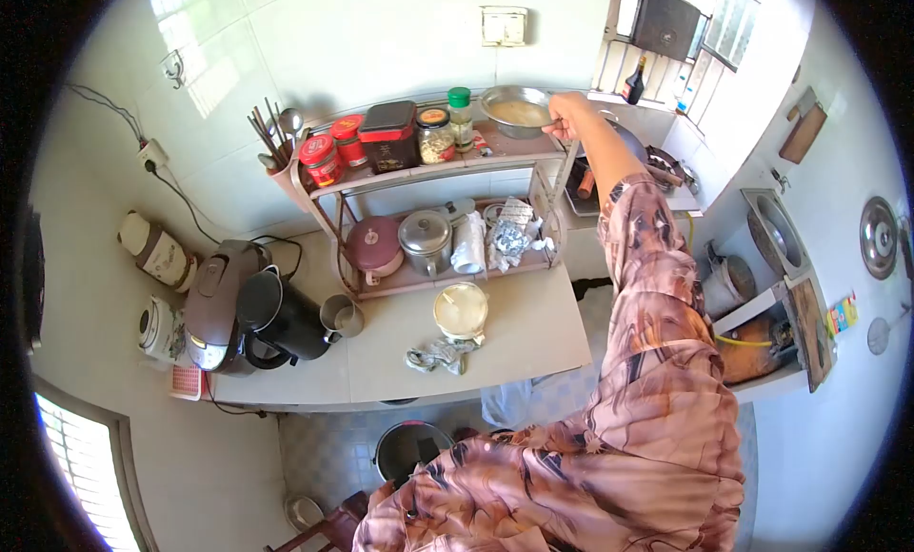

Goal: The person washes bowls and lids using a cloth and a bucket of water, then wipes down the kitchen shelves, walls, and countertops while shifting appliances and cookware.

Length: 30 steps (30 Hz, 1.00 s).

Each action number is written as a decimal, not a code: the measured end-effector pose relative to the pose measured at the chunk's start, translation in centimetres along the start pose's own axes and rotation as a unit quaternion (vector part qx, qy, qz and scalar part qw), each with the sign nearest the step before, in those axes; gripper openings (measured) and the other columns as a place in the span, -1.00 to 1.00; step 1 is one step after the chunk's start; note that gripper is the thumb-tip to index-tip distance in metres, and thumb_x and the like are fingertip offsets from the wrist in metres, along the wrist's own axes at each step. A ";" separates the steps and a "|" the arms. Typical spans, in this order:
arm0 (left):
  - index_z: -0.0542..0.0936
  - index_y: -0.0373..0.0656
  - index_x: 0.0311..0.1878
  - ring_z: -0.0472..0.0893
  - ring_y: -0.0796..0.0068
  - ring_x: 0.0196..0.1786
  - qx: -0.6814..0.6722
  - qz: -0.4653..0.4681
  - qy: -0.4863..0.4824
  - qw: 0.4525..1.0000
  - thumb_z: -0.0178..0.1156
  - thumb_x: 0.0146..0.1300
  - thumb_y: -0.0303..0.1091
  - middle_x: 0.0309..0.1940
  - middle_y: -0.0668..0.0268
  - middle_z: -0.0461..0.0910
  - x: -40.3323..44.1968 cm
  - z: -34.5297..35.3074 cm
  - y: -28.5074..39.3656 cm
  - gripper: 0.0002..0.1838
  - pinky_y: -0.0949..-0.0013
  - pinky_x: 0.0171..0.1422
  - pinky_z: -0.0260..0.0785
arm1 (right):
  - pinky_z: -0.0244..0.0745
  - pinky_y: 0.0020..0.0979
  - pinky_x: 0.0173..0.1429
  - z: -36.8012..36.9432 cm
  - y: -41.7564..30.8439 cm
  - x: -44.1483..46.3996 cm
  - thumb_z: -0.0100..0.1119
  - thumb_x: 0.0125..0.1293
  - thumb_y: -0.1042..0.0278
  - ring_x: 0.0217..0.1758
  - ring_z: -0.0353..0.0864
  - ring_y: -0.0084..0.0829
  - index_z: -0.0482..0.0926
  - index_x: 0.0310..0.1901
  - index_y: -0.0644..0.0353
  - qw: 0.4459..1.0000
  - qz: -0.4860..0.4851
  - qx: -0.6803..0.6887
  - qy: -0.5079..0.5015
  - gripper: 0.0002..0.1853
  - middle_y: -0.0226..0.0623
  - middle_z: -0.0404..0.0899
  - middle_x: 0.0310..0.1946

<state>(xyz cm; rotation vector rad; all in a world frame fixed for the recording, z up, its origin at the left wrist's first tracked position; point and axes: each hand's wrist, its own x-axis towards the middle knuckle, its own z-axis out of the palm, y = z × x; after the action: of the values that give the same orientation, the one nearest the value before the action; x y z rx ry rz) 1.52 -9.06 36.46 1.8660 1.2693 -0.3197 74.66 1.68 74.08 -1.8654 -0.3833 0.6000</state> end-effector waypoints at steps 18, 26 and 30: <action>0.53 0.06 0.01 0.58 -0.03 -0.15 0.032 -0.055 0.009 0.998 0.02 0.07 -0.18 -0.25 0.03 0.60 -0.2 -1.2 -0.3 -0.61 0.04 -0.08 0.44 | 0.43 -0.27 -0.51 1.4 2.5 0.7 -0.05 -0.01 0.51 -0.45 0.61 -0.18 0.33 -0.33 0.21 0.997 0.043 -0.069 -0.015 -0.85 -0.23 0.39 -0.51; 0.51 0.07 0.02 0.56 -0.05 -0.11 0.039 -0.018 -0.011 0.999 0.00 0.08 -0.18 -0.21 0.01 0.58 1.2 -1.6 -0.7 -0.61 0.02 -0.03 0.42 | 0.55 -0.14 -0.38 3.3 2.7 0.5 -0.14 0.05 0.55 -0.36 0.63 -0.09 0.31 -0.11 0.28 0.998 0.038 0.035 0.041 -0.70 -0.08 0.47 -0.34; 0.52 0.10 0.01 0.56 -0.07 -0.12 -0.005 0.030 0.003 1.000 0.01 0.09 -0.17 -0.22 -0.01 0.58 1.3 -0.6 -2.2 -0.63 0.01 -0.04 0.42 | 0.56 -0.11 -0.28 3.0 3.4 -0.2 -0.08 0.12 0.43 -0.31 0.64 -0.08 0.28 0.03 0.27 0.998 0.052 0.015 0.035 -0.61 -0.04 0.49 -0.24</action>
<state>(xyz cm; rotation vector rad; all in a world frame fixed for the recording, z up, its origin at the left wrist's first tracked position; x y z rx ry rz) 0.10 -7.47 34.97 1.8946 1.2143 -0.2757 72.75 2.69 70.11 -1.8798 -0.2308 0.6041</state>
